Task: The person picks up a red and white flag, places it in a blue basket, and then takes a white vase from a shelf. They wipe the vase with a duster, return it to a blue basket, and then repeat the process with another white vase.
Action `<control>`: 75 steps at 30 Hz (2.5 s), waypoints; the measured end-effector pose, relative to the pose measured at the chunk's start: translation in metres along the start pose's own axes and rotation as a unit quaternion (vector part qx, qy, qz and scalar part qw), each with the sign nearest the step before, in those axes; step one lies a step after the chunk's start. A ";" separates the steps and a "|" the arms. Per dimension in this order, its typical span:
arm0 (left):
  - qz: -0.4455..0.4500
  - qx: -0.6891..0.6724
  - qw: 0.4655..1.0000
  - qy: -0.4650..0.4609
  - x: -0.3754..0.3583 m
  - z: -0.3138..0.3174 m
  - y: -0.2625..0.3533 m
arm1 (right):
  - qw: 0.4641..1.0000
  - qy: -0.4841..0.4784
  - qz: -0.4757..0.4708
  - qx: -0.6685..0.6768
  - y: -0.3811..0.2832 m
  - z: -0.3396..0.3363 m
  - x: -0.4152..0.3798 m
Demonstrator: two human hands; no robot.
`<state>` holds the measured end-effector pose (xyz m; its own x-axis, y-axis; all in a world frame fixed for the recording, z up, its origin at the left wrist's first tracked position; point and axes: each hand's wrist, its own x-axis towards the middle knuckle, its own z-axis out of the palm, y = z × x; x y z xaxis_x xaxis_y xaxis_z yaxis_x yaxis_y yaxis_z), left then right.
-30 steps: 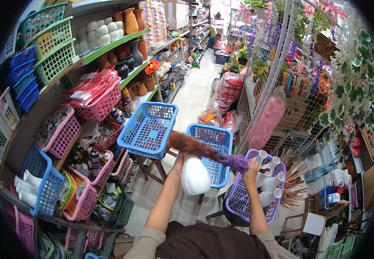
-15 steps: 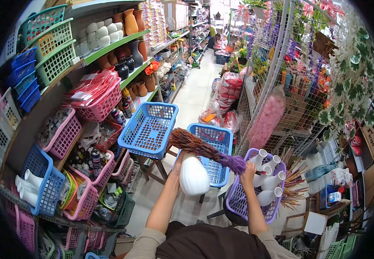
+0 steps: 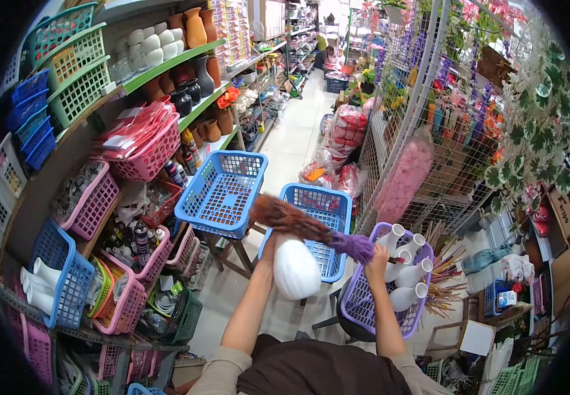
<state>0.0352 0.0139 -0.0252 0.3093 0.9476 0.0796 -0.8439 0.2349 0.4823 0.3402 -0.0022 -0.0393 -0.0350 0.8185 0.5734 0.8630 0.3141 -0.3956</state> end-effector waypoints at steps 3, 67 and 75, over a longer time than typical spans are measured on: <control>-0.046 0.009 0.999 0.005 -0.010 0.059 0.003 | 0.998 0.007 0.047 0.051 -0.001 0.006 0.003; 0.021 0.128 0.980 0.152 -0.007 0.011 0.003 | 0.936 -0.124 0.301 0.135 -0.063 0.154 0.009; 0.171 0.242 0.933 0.204 -0.035 0.044 0.040 | 0.748 -0.322 0.122 0.567 -0.194 0.034 0.065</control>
<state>0.0100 -0.0197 0.0300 -0.2188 0.9757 0.0098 -0.5355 -0.1285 0.8347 0.1532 0.0066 0.0499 -0.4973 0.8652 0.0639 -0.0859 0.0241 -0.9960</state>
